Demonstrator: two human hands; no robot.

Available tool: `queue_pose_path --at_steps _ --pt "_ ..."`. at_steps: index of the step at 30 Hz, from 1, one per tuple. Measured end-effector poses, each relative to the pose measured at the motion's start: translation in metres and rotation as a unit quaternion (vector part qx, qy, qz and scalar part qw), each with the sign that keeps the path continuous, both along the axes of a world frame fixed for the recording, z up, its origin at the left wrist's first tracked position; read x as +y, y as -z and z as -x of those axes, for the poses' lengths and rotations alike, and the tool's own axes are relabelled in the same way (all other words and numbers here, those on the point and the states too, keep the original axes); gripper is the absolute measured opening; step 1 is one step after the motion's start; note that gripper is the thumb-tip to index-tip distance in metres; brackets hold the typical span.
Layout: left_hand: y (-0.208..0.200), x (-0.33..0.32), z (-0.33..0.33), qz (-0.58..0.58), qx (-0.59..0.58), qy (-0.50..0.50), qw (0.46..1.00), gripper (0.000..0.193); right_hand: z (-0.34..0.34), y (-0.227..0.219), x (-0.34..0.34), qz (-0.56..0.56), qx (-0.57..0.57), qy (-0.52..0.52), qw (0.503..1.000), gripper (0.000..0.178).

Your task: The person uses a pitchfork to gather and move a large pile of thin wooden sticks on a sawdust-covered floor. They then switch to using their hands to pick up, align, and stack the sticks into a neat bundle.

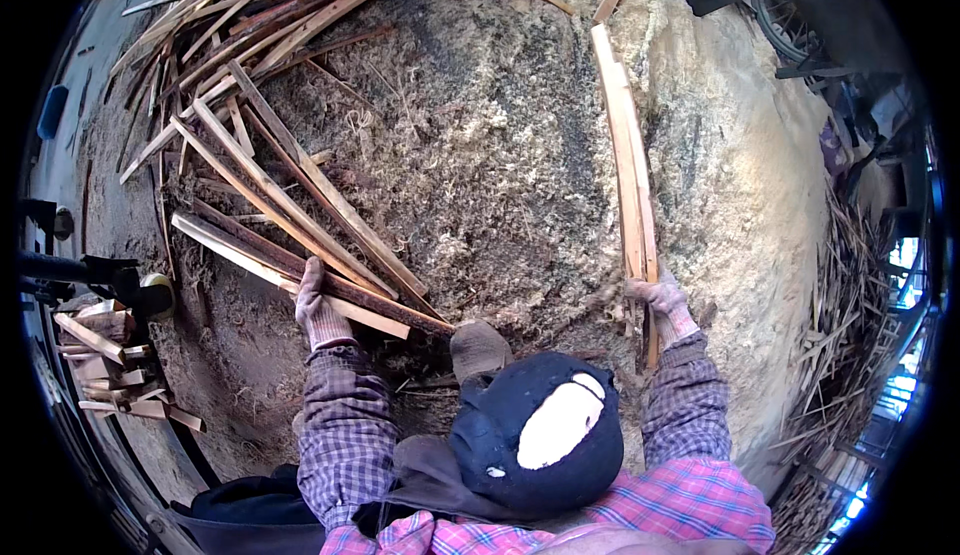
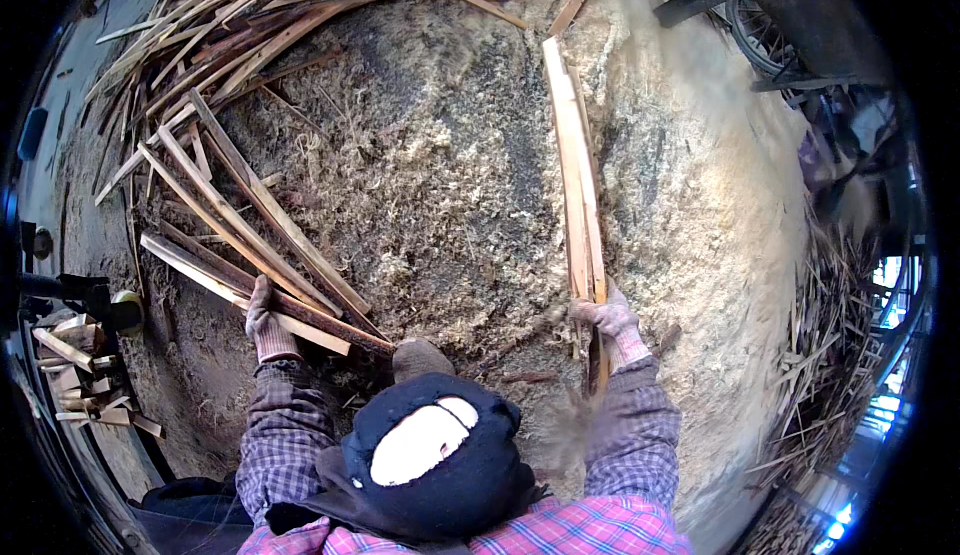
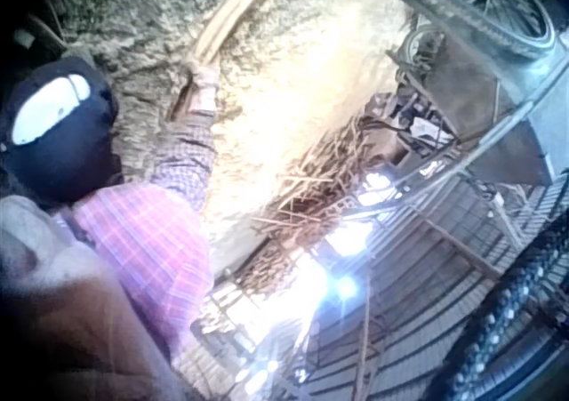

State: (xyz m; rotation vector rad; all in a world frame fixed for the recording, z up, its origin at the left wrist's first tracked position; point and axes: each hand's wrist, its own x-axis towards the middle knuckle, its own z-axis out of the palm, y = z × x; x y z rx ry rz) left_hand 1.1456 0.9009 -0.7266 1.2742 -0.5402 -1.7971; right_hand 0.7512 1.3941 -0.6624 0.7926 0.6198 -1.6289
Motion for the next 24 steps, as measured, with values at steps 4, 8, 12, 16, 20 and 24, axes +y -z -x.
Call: queue_pose_path --at_steps 4,8,12,16,20,24 --pt "-0.037 0.004 0.0 0.022 -0.048 -0.005 0.999 0.043 -0.031 0.029 -0.028 -0.063 0.211 -0.069 0.973 0.079" --pt "-0.064 0.004 0.009 0.018 -0.111 -0.033 0.993 0.043 -0.087 -0.057 -0.142 -0.205 0.465 -0.166 0.845 0.079" --pt "-0.062 0.006 0.01 0.031 -0.064 -0.017 0.997 0.048 -0.112 -0.106 -0.254 -0.142 0.578 -0.255 0.762 0.08" --pt "-0.063 0.004 -0.009 0.087 0.127 0.059 0.986 0.061 -0.151 -0.121 -0.38 -0.075 0.671 -0.499 0.543 0.082" --pt "-0.107 -0.003 0.038 0.102 0.164 0.074 0.978 0.065 -0.187 -0.133 -0.439 -0.051 0.659 -0.67 0.338 0.088" --pt "-0.13 -0.009 0.04 0.021 -0.016 0.073 0.997 0.061 -0.201 -0.135 -0.448 0.001 0.628 -0.698 0.344 0.104"
